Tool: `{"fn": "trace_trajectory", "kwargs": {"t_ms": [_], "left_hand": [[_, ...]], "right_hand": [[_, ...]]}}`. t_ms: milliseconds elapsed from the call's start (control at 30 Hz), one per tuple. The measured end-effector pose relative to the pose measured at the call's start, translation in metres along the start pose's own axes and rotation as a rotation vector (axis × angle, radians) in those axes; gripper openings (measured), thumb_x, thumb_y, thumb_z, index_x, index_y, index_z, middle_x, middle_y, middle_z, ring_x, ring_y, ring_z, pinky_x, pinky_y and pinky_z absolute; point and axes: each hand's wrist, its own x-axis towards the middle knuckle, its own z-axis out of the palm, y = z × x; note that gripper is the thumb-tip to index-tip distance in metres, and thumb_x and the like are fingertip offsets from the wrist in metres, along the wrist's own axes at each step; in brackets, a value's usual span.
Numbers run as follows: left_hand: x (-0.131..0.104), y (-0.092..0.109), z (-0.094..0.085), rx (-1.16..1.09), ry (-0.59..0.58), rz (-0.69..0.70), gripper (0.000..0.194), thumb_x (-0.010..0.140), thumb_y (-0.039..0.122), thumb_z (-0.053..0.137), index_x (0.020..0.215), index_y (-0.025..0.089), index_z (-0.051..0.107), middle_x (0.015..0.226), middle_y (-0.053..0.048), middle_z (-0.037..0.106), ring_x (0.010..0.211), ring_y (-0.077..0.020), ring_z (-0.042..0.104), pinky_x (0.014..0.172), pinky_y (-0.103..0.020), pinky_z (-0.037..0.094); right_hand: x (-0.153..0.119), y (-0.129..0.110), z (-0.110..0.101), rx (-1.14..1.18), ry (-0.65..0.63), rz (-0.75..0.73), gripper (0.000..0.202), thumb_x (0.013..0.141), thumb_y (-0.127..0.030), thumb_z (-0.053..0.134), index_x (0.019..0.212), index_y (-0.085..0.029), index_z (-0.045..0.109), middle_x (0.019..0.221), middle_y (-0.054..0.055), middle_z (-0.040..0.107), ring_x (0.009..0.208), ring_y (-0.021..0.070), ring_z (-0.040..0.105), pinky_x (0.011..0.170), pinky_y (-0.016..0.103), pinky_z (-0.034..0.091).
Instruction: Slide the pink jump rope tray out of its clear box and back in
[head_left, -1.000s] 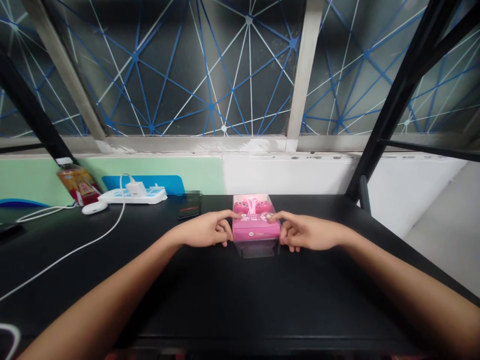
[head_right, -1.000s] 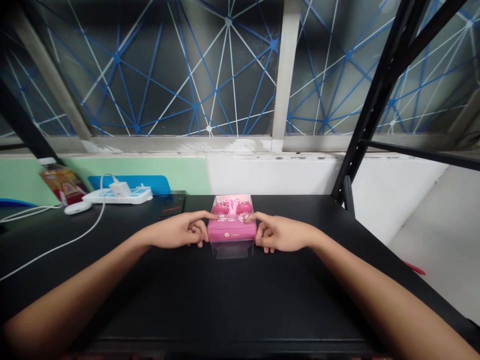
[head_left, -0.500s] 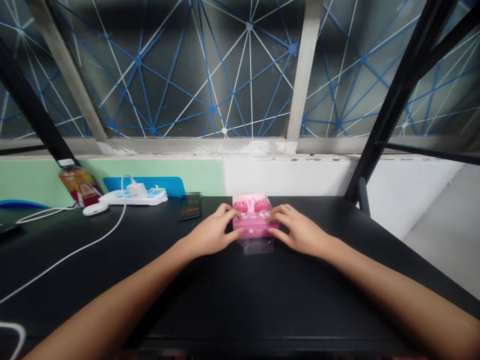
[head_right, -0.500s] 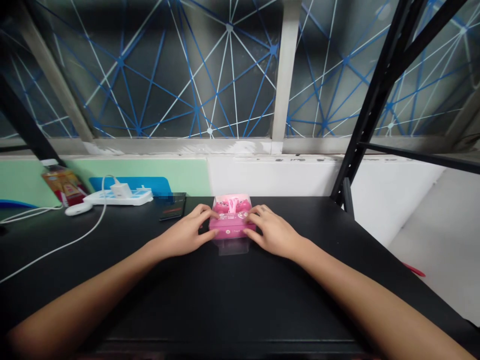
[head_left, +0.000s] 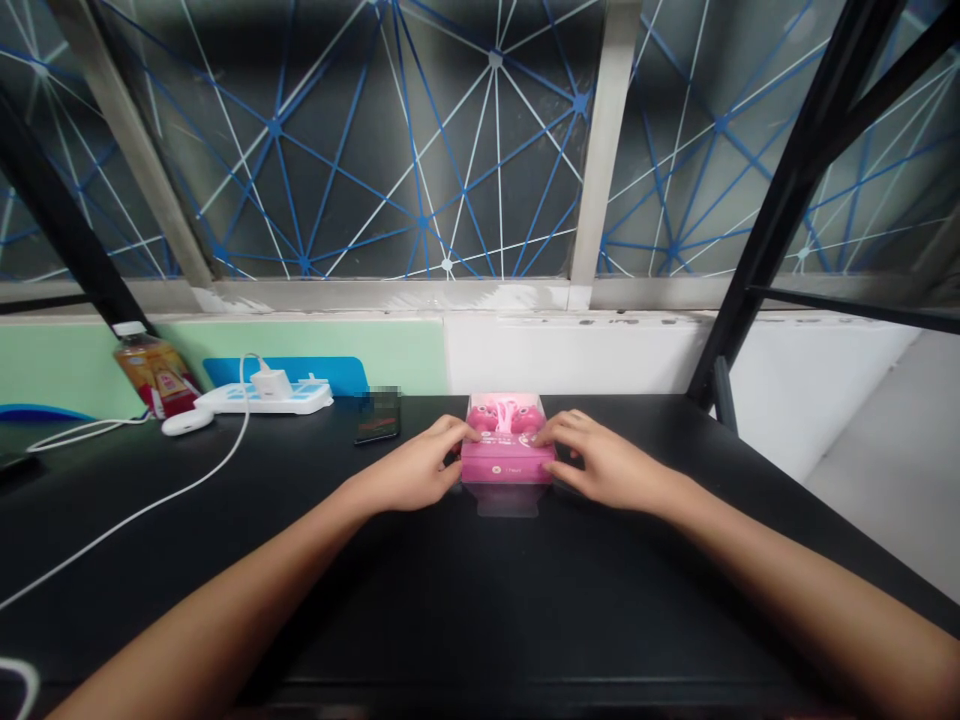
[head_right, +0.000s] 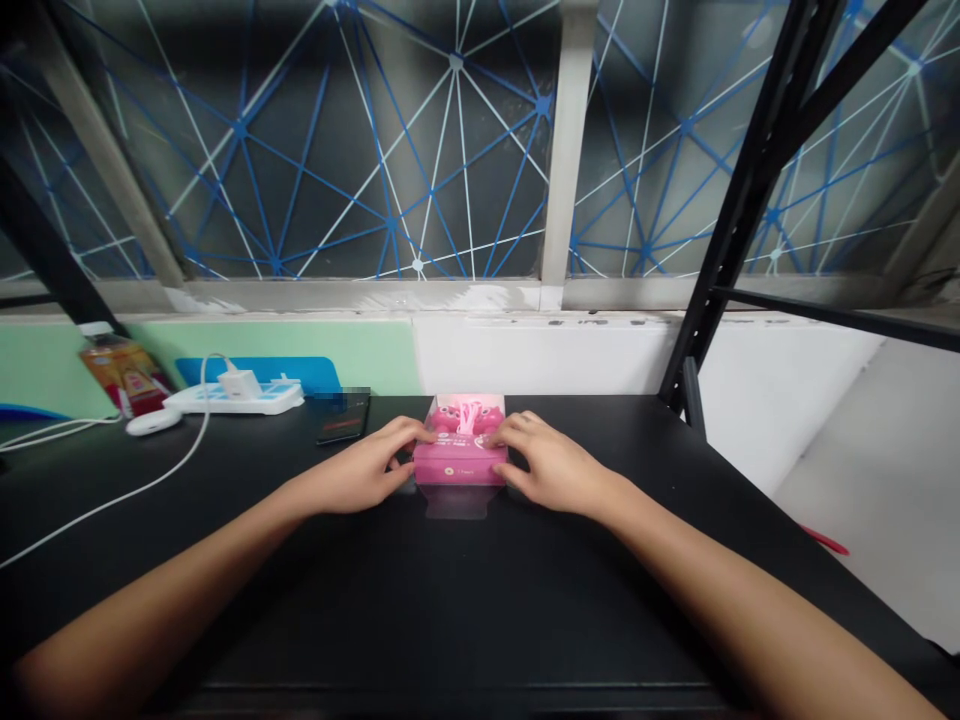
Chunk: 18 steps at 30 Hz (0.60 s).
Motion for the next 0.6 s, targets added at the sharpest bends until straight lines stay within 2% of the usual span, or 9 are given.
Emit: {"fn": "trace_trajectory", "kwargs": {"t_ms": [133,267,400,467,533,567,600], "left_hand": [[-0.002,0.004,-0.005,-0.004,-0.02,0.004,0.033,0.092,0.032,0.05,0.124,0.025,0.052,0.122,-0.008,0.051,0.099,-0.0197,0.058,0.082,-0.032,0.049],[-0.002,0.009,-0.005,0.021,-0.005,-0.027,0.035,0.093,0.042,0.049,0.122,0.024,0.054,0.116,-0.008,0.055,0.096,-0.0204,0.059,0.084,-0.033,0.049],[0.0,0.01,-0.003,0.037,0.005,-0.038,0.034,0.097,0.046,0.043,0.121,0.025,0.056,0.114,-0.007,0.056,0.096,-0.0203,0.06,0.09,-0.034,0.047],[0.002,0.009,-0.003,0.037,0.011,-0.04,0.034,0.098,0.045,0.04,0.12,0.026,0.057,0.117,-0.006,0.056,0.102,-0.0209,0.06,0.095,-0.035,0.045],[0.003,0.009,-0.003,0.033,0.035,-0.042,0.034,0.1,0.045,0.036,0.117,0.026,0.059,0.122,-0.006,0.055,0.11,-0.0217,0.058,0.099,-0.037,0.043],[0.004,0.009,-0.003,0.032,0.051,-0.04,0.034,0.1,0.044,0.035,0.115,0.027,0.06,0.126,-0.006,0.054,0.113,-0.022,0.056,0.101,-0.037,0.041],[0.004,0.009,-0.003,0.032,0.068,-0.034,0.033,0.1,0.044,0.036,0.113,0.027,0.061,0.132,-0.006,0.051,0.116,-0.0225,0.055,0.102,-0.038,0.041]], "right_hand": [[0.002,-0.003,0.003,-0.11,0.053,-0.015,0.017,0.095,-0.026,0.053,0.107,-0.019,0.063,0.102,0.008,0.065,0.098,0.0227,0.056,0.085,0.039,0.05],[0.003,-0.005,0.005,-0.264,0.016,-0.066,0.026,0.1,-0.021,0.039,0.106,-0.016,0.064,0.098,0.011,0.065,0.095,0.024,0.057,0.083,0.041,0.05],[0.001,-0.005,0.001,-0.204,0.028,0.018,0.024,0.098,-0.03,0.046,0.113,-0.02,0.061,0.103,0.009,0.064,0.099,0.0244,0.057,0.084,0.04,0.05],[-0.001,-0.006,-0.002,-0.146,-0.004,0.064,0.039,0.09,-0.044,0.059,0.122,-0.022,0.057,0.11,0.009,0.061,0.103,0.0257,0.056,0.084,0.041,0.05],[-0.002,-0.009,-0.005,-0.141,-0.064,0.054,0.07,0.077,-0.058,0.07,0.132,-0.022,0.05,0.119,0.011,0.058,0.107,0.0286,0.053,0.087,0.043,0.049],[-0.002,-0.012,-0.006,-0.169,-0.085,0.035,0.079,0.072,-0.063,0.071,0.135,-0.02,0.048,0.122,0.013,0.056,0.108,0.0303,0.052,0.088,0.045,0.048],[-0.003,-0.017,-0.006,-0.214,-0.095,0.017,0.08,0.072,-0.066,0.069,0.135,-0.019,0.05,0.123,0.015,0.056,0.108,0.0316,0.052,0.089,0.047,0.047]]}}
